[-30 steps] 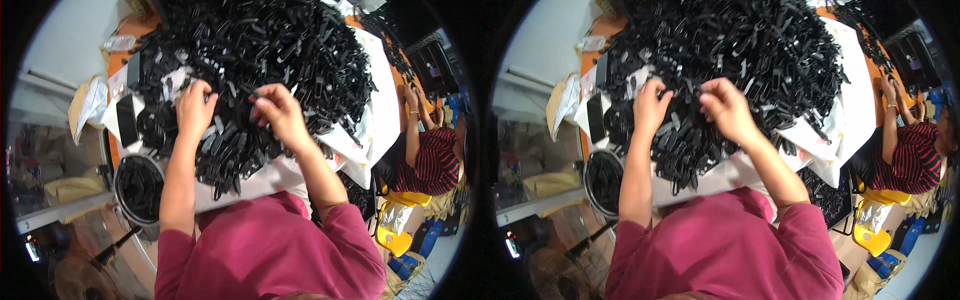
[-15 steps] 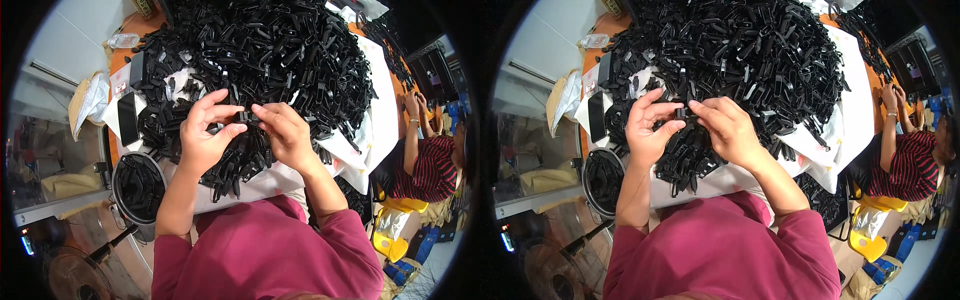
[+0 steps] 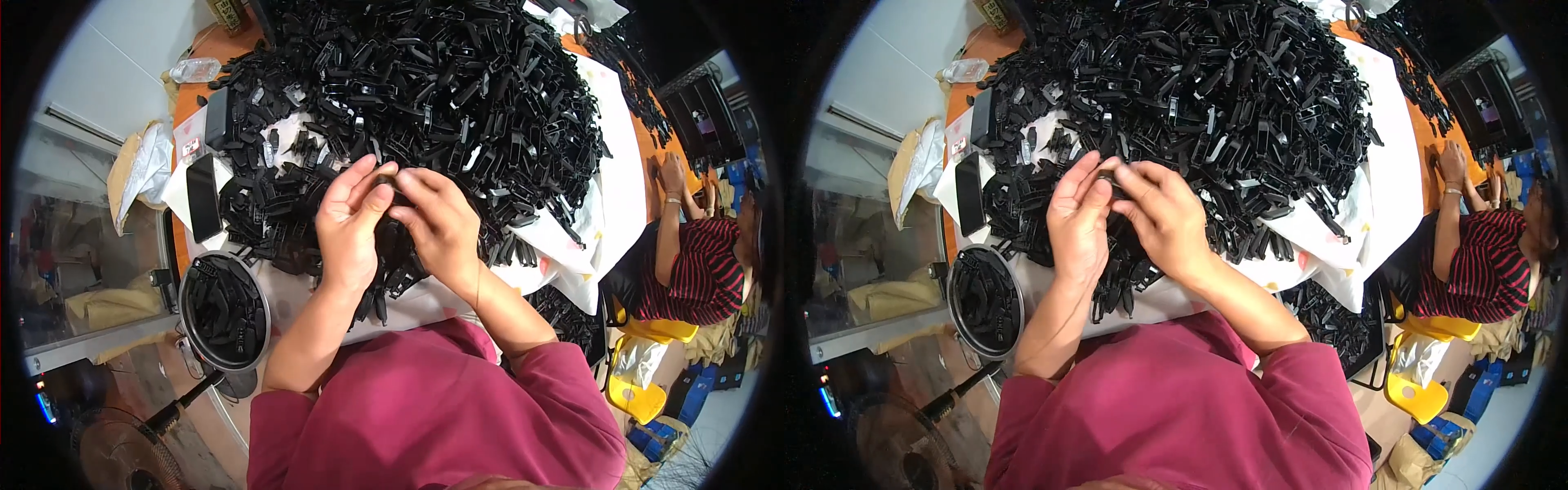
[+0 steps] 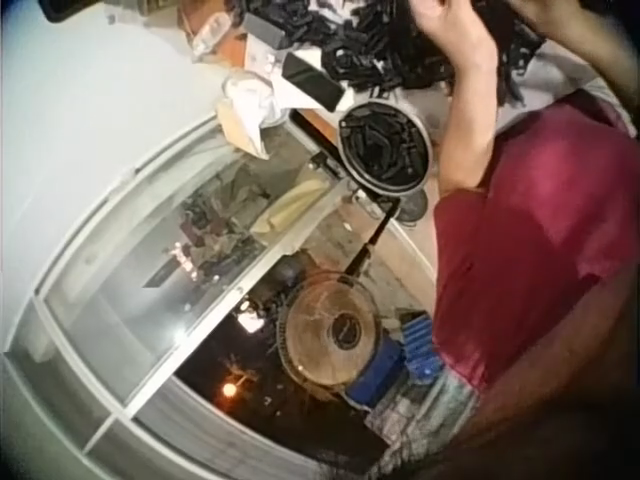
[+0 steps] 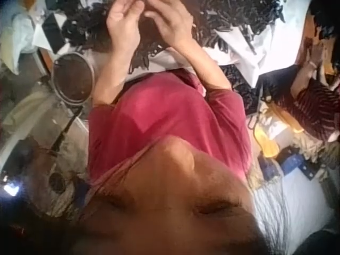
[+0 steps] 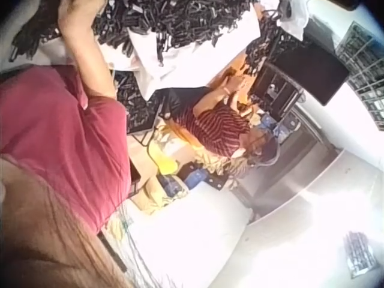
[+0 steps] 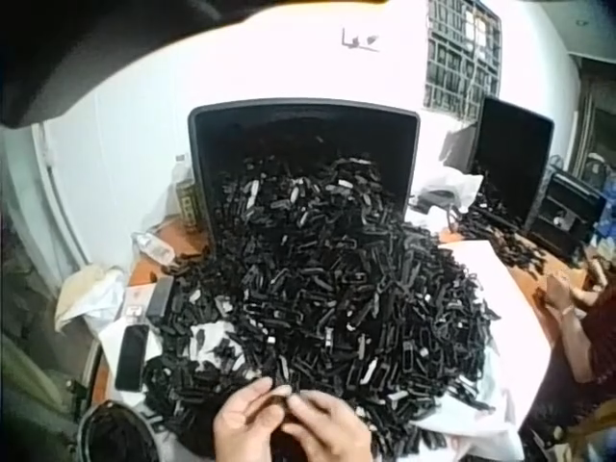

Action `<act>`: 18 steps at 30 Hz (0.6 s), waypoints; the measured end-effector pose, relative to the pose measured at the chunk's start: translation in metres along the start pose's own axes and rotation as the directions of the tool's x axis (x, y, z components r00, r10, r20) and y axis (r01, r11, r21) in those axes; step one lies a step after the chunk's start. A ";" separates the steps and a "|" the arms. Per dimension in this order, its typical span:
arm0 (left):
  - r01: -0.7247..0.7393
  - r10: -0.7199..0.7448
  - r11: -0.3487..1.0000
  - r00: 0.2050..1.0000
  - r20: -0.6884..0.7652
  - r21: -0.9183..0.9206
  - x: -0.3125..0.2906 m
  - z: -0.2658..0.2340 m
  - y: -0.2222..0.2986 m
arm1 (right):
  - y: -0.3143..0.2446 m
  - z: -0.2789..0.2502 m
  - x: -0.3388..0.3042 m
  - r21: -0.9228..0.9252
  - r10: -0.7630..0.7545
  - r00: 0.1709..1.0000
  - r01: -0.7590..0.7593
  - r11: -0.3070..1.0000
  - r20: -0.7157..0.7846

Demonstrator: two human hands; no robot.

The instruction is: Assembling small black plastic parts by snapping them together manually.

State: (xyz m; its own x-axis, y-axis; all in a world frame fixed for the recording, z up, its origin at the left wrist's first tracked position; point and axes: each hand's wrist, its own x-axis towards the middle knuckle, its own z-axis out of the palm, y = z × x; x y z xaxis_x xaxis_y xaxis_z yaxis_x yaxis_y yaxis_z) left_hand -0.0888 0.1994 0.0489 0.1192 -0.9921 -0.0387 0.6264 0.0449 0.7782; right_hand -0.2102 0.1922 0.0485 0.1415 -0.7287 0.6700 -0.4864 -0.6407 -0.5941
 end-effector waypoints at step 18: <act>-0.089 0.285 0.062 0.956 0.068 0.994 0.069 -0.098 0.032 | 0.104 0.031 0.068 -0.693 0.084 0.961 0.129 0.709 0.264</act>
State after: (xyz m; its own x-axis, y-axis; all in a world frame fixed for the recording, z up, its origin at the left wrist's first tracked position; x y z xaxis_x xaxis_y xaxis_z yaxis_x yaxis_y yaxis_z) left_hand 0.0150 0.1437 0.0098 0.2399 -0.9439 0.2271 -0.7375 -0.0251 0.6749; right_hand -0.2246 0.0690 0.0188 0.3232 -0.8177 0.4763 -0.9242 -0.3809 -0.0267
